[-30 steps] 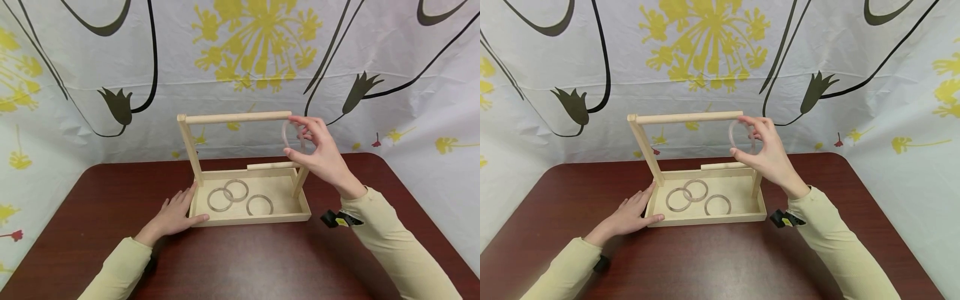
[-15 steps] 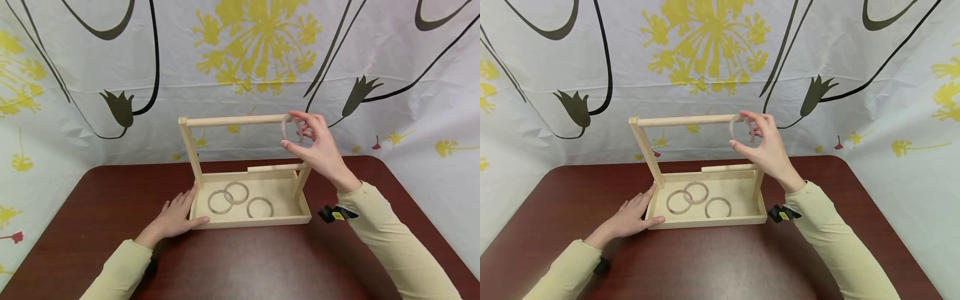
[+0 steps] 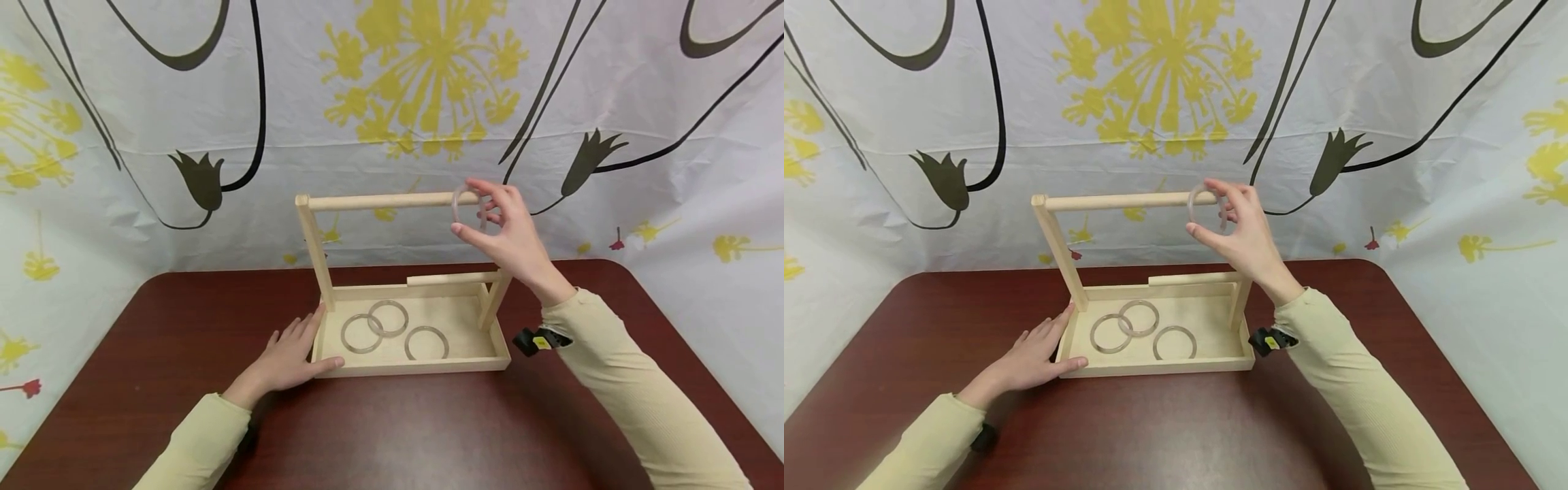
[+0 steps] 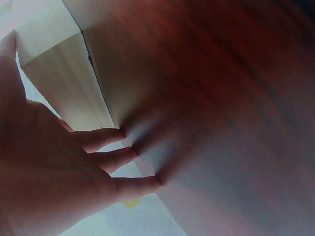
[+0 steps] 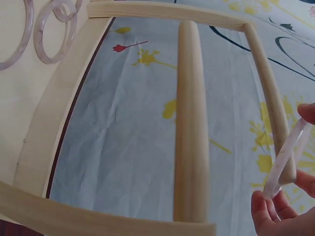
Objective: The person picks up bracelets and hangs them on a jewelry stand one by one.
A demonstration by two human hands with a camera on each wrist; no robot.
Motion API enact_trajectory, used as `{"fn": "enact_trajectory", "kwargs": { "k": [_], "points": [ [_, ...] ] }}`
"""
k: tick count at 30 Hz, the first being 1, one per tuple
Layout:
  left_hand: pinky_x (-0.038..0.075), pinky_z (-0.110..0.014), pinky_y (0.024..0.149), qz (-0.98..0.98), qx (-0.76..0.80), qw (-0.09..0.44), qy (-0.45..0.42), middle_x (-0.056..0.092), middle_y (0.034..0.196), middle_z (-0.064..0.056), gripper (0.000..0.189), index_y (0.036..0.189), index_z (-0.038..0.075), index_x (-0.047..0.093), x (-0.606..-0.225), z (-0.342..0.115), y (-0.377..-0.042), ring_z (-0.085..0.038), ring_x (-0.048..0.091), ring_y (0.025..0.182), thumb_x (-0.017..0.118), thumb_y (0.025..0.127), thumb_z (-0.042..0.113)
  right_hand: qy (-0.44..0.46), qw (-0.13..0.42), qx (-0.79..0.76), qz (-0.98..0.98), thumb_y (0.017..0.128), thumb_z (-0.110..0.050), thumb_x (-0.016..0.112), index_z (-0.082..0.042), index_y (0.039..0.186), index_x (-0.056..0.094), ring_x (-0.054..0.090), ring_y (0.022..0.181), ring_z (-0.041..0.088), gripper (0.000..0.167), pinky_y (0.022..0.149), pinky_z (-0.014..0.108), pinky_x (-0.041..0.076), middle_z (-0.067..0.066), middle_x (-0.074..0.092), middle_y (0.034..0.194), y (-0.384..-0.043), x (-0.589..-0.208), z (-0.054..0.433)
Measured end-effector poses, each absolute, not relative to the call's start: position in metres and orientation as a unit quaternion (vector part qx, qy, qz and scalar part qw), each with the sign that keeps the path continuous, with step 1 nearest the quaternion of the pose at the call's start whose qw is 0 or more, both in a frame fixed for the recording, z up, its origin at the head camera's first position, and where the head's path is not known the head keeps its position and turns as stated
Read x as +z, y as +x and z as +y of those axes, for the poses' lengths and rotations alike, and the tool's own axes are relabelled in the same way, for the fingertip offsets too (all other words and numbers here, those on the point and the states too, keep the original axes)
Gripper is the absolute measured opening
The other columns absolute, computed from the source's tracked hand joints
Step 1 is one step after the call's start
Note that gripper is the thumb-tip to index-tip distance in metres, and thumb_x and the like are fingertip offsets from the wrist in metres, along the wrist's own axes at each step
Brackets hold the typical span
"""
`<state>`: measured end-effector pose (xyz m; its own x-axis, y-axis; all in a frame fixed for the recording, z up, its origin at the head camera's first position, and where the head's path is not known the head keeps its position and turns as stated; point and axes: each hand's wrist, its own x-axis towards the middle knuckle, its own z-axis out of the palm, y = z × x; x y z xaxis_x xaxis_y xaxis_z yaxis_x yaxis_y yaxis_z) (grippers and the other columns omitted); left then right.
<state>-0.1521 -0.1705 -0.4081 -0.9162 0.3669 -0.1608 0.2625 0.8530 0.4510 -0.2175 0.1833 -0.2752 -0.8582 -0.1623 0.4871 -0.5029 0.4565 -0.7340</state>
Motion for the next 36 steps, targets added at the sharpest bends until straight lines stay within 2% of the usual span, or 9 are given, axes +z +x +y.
{"fn": "enact_trajectory", "kwargs": {
  "k": [9,18,23,30,36],
  "points": [
    [0.014,-0.072,0.1,0.955,0.217,0.123,0.162,0.024,0.153,-0.026,0.106,0.157,0.01,0.003,-0.408,-0.171,-0.151,-0.047,0.02,0.139,0.054,0.085,0.07,0.218,0.16,0.474,-0.838,0.081,-0.013,0.079,-0.011,0.14,0.051,0.047,0.103,0.022,0.065,0.097,0.041,0.043,0.012,0.043,0.121,-0.226,-0.279,0.173],
    [0.014,-0.072,0.101,0.955,0.216,0.126,0.163,0.024,0.153,-0.026,0.106,0.156,0.01,0.003,-0.409,-0.171,-0.152,-0.047,0.02,0.139,0.054,0.085,0.071,0.224,0.168,0.429,-0.859,0.076,-0.023,0.084,-0.012,0.138,0.054,0.046,0.118,0.021,0.069,0.102,0.04,0.036,0.009,0.048,0.129,-0.229,-0.274,0.168],
    [0.014,-0.072,0.1,0.955,0.213,0.127,0.164,0.024,0.153,-0.027,0.106,0.156,0.01,0.003,-0.408,-0.171,-0.153,-0.047,0.02,0.139,0.053,0.085,0.071,0.222,0.175,0.402,-0.871,0.075,-0.029,0.084,-0.014,0.136,0.057,0.045,0.121,0.024,0.068,0.101,0.046,0.033,0.008,0.045,0.135,-0.231,-0.27,0.165],
    [0.014,-0.072,0.101,0.955,0.212,0.128,0.164,0.023,0.153,-0.027,0.106,0.156,0.01,0.002,-0.408,-0.172,-0.154,-0.047,0.019,0.139,0.053,0.086,0.07,0.279,0.227,0.336,-0.87,0.077,-0.025,0.083,-0.009,0.133,0.059,0.034,0.13,0.032,0.063,0.102,0.052,0.029,0.013,0.043,0.139,-0.235,-0.269,0.161],
    [0.013,-0.072,0.101,0.955,0.213,0.129,0.164,0.023,0.153,-0.027,0.106,0.156,0.01,0.002,-0.409,-0.171,-0.154,-0.047,0.018,0.139,0.053,0.086,0.07,0.331,0.281,0.272,-0.859,0.077,-0.027,0.083,-0.004,0.131,0.06,0.041,0.125,0.034,0.062,0.11,0.052,0.018,0.019,0.049,0.133,-0.237,-0.268,0.158]
  ]
}}
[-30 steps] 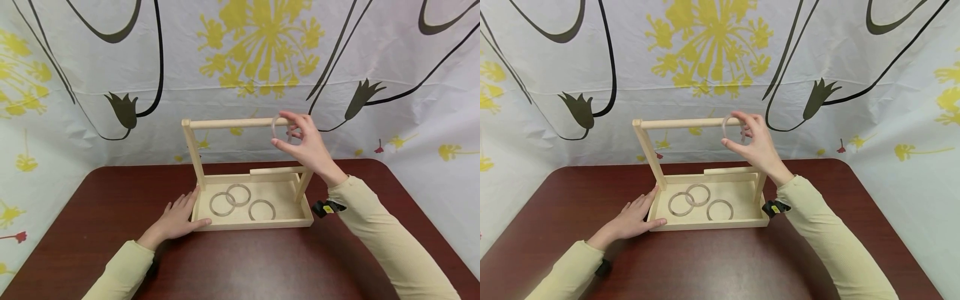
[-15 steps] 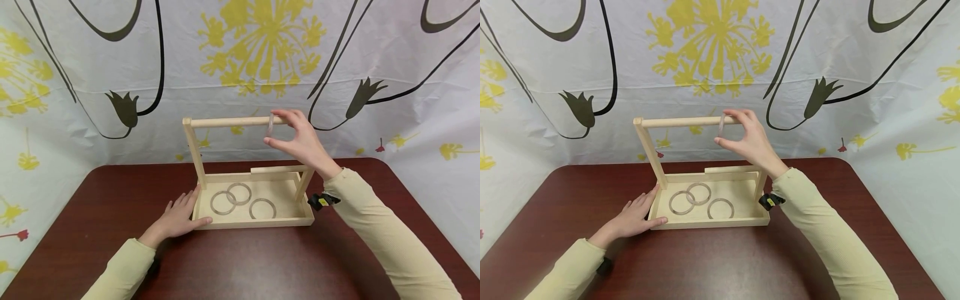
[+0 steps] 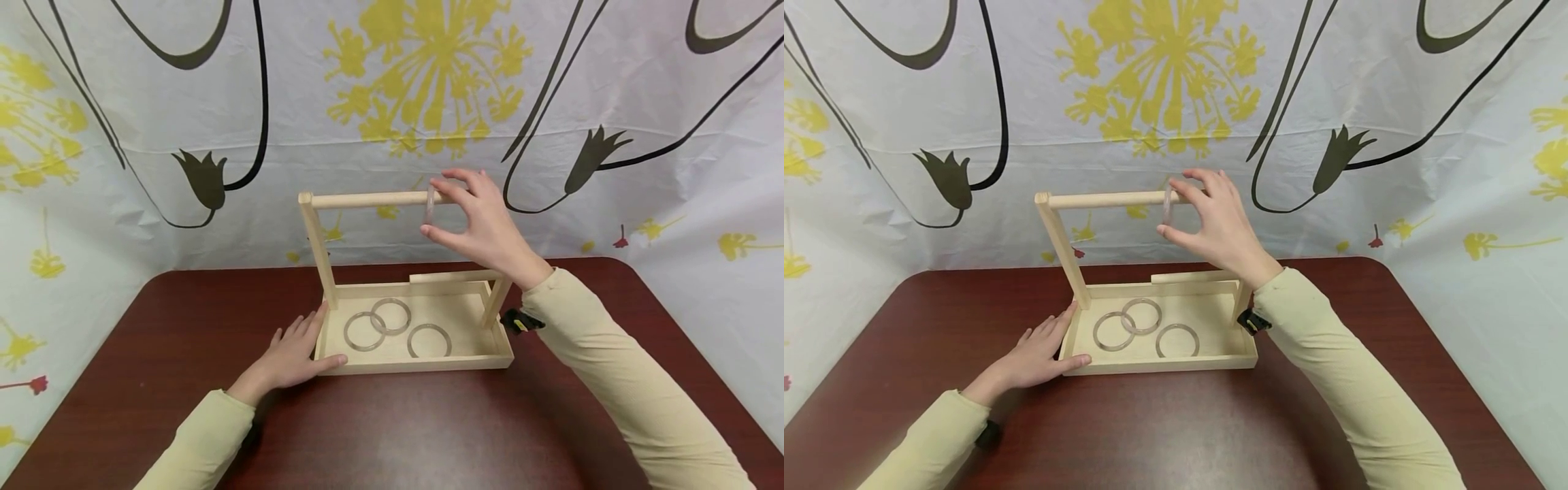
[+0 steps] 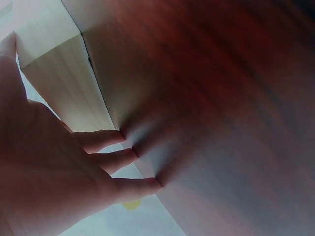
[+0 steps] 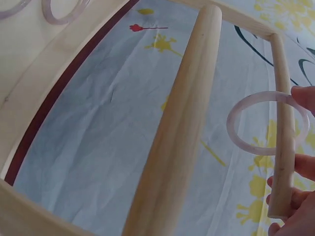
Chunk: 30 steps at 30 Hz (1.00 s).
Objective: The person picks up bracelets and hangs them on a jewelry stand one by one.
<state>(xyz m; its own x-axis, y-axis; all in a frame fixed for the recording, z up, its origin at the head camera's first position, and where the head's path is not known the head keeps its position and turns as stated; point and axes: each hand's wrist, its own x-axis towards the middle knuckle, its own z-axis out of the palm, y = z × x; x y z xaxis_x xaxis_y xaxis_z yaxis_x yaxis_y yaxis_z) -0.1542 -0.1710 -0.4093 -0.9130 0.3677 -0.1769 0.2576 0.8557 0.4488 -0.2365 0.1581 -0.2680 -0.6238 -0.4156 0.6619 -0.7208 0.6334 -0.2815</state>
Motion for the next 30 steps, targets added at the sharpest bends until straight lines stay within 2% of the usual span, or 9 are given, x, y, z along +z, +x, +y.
{"fn": "enact_trajectory", "kwargs": {
  "k": [5,9,15,30],
  "points": [
    [0.013,-0.072,0.102,0.955,0.212,0.13,0.162,0.023,0.153,-0.026,0.105,0.156,0.011,0.002,-0.41,-0.171,-0.155,-0.046,0.018,0.14,0.053,0.086,0.069,0.337,0.294,0.221,-0.866,0.08,-0.033,0.079,-0.004,0.13,0.06,0.043,0.125,0.032,0.061,0.113,0.051,0.011,0.017,0.05,0.132,-0.235,-0.265,0.155],
    [0.013,-0.072,0.101,0.956,0.21,0.128,0.161,0.023,0.153,-0.026,0.106,0.156,0.011,0.002,-0.41,-0.17,-0.154,-0.046,0.018,0.14,0.053,0.086,0.07,0.338,0.3,0.187,-0.872,0.083,-0.038,0.076,-0.003,0.13,0.059,0.044,0.124,0.032,0.061,0.113,0.051,0.012,0.016,0.051,0.131,-0.234,-0.263,0.153],
    [0.013,-0.072,0.101,0.957,0.209,0.126,0.156,0.024,0.153,-0.026,0.105,0.157,0.011,0.003,-0.411,-0.17,-0.154,-0.046,0.019,0.14,0.054,0.086,0.07,0.345,0.298,0.17,-0.874,0.085,-0.038,0.072,0.0,0.13,0.058,0.044,0.124,0.035,0.06,0.112,0.049,0.016,0.018,0.051,0.129,-0.234,-0.262,0.147],
    [0.014,-0.072,0.101,0.956,0.212,0.124,0.161,0.024,0.153,-0.026,0.104,0.157,0.012,0.003,-0.411,-0.17,-0.153,-0.046,0.019,0.14,0.054,0.086,0.069,0.344,0.277,0.165,-0.882,0.082,-0.043,0.076,0.001,0.125,0.057,0.048,0.119,0.032,0.064,0.114,0.045,0.013,0.016,0.056,0.123,-0.237,-0.256,0.124]
  ]
}}
